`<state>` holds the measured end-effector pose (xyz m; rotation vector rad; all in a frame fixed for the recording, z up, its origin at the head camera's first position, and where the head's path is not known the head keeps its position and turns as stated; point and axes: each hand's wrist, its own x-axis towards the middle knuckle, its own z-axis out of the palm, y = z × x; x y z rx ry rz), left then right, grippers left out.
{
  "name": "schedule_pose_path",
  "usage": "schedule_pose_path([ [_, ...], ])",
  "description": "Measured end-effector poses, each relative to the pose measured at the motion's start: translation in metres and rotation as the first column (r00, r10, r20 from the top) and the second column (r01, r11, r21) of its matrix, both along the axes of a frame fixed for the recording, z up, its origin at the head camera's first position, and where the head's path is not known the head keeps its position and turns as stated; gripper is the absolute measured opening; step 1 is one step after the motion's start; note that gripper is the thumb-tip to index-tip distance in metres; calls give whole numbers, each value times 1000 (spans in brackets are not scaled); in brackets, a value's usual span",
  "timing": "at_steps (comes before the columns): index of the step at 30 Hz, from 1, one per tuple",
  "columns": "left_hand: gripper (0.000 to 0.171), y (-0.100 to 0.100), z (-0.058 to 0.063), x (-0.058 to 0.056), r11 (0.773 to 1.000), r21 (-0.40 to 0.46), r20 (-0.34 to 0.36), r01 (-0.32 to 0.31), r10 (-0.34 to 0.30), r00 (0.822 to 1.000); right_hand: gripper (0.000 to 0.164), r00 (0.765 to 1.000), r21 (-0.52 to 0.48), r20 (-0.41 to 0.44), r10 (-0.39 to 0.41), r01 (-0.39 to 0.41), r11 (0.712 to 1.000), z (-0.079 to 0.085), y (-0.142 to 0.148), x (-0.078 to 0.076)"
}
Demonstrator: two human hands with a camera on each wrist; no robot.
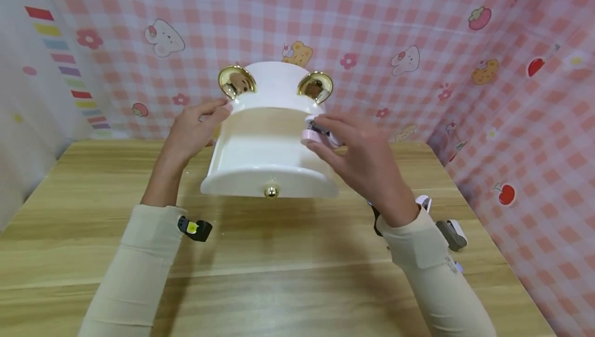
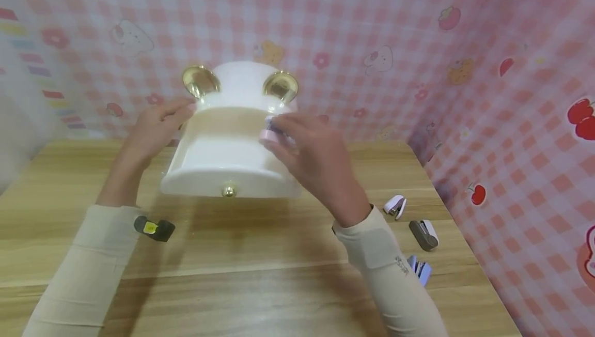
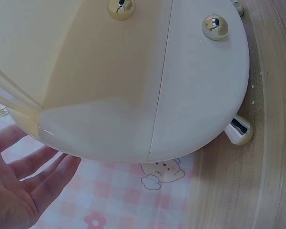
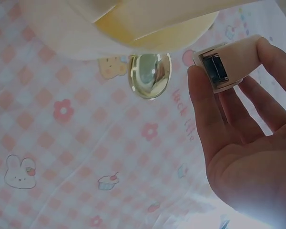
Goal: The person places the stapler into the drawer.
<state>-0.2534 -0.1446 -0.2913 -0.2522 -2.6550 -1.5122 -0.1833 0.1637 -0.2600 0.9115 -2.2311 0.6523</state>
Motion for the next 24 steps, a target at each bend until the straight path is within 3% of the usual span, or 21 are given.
schedule_pose_path([
  [7, 70, 0, 1, 0, 1000, -1, -1, -5, 5, 1000, 35, 995, 69, -4, 101, -100, 993, 9, -21, -8],
  [24, 70, 2, -1, 3, 1000, -9, -7, -9, 9, 1000, 32, 966, 266, 152, 209, -243, 933, 20, -46, -31],
])
